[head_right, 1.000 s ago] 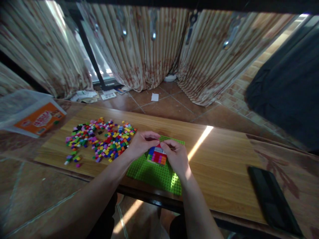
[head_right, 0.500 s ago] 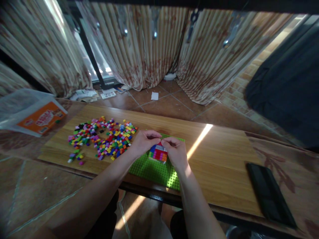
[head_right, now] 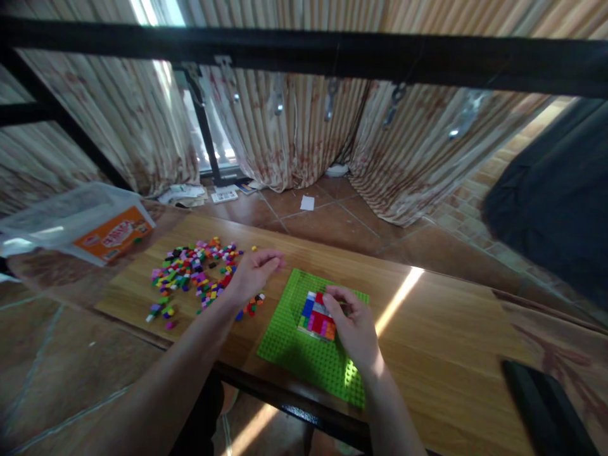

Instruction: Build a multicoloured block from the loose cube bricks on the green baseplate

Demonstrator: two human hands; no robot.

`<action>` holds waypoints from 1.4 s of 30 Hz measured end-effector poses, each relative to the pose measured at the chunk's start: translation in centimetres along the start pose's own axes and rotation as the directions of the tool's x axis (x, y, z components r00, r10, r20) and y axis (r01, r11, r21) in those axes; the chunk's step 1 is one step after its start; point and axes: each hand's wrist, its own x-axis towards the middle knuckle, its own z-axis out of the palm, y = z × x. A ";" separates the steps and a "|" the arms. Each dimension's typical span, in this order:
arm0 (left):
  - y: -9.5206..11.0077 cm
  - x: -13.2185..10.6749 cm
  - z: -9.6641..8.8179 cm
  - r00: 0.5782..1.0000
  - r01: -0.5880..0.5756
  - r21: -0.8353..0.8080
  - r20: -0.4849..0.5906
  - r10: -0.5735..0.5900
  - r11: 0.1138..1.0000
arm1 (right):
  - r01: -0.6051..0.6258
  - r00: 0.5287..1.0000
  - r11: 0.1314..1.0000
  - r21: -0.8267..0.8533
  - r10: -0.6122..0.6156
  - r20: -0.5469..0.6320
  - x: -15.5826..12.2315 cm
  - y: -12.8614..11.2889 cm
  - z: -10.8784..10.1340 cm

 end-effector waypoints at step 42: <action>1.6 -1.8 -0.8 0.930 -0.123 0.056 0.355 0.095 0.991 | 0.213 0.927 0.939 -0.270 -0.107 0.358 0.0 -1.4 -0.1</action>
